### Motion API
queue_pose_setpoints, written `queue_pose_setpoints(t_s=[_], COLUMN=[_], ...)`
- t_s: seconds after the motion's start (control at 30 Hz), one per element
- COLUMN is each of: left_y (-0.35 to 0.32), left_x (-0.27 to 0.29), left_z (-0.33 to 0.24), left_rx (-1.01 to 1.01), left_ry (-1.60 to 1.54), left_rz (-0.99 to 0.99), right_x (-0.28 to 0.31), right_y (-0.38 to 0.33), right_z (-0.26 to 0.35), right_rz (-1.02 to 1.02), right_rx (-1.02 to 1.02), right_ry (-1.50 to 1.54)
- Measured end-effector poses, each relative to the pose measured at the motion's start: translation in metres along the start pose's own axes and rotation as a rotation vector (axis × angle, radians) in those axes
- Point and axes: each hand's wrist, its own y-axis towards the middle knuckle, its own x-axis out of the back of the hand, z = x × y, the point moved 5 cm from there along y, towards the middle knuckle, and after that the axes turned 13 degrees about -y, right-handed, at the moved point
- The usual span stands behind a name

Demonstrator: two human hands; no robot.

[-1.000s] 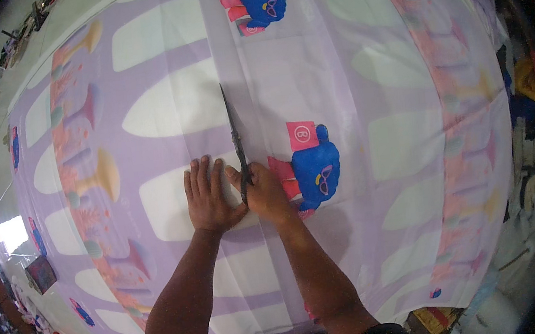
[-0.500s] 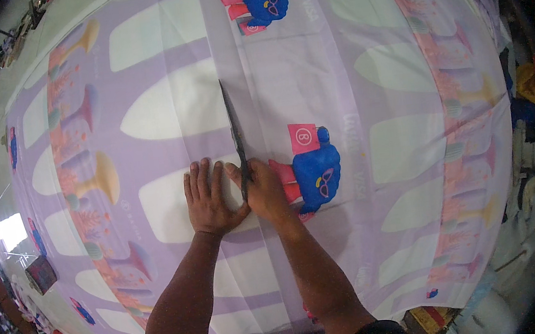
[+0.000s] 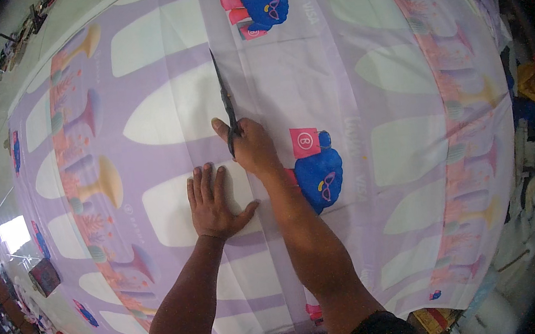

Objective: The person spreads out a large printed fabric on the floor, aligns edges using weights and a long wooden guide, and then cuts the fabric into segments using shears.

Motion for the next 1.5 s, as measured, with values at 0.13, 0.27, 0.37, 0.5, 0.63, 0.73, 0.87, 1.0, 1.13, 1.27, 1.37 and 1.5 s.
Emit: queue_pose_setpoints(t_s=[0.13,0.27,0.37,0.5,0.63,0.73,0.87,1.0,1.13,1.27,1.37,1.5], left_y=[0.003,0.001,0.001,-0.001,0.001,0.002,0.001,0.002,0.000,0.002,0.002,0.001], left_x=[0.001,-0.002,-0.001,-0.001,-0.002,-0.002,-0.001,-0.001,-0.002,-0.004,-0.004,-0.005], left_z=[-0.003,-0.001,0.000,0.002,-0.002,-0.001,0.001,0.001,0.003,0.001,0.001,0.004], left_rx=[0.006,0.011,0.025,0.023,0.032,0.056,0.061,0.066,0.037,0.074,0.065,0.073], left_ry=[-0.016,-0.037,-0.029,-0.022,-0.037,-0.041,-0.038,-0.047,-0.055,-0.069,-0.069,-0.069], left_rz=[0.013,0.002,0.023,0.016,0.031,0.052,0.051,0.067,0.033,0.078,0.078,0.088], right_x=[0.003,0.003,-0.002,0.002,0.013,0.015,0.012,0.012,0.014,0.020,0.025,0.024], right_y=[0.009,0.010,0.015,0.029,0.072,0.085,0.095,0.099,0.125,0.166,0.189,0.217], right_z=[-0.002,0.000,-0.003,0.027,0.053,0.064,0.060,0.064,0.084,0.109,0.124,0.137], right_rz=[-0.011,-0.026,-0.037,-0.019,-0.035,-0.042,-0.031,-0.049,-0.060,-0.065,-0.051,-0.051], right_rx=[0.035,0.063,0.057,0.060,0.067,0.053,0.096,0.053,0.028,0.022,0.048,0.036], right_ry=[-0.008,-0.032,-0.034,0.025,0.067,0.052,0.033,-0.026,0.025,0.076,0.078,0.065])
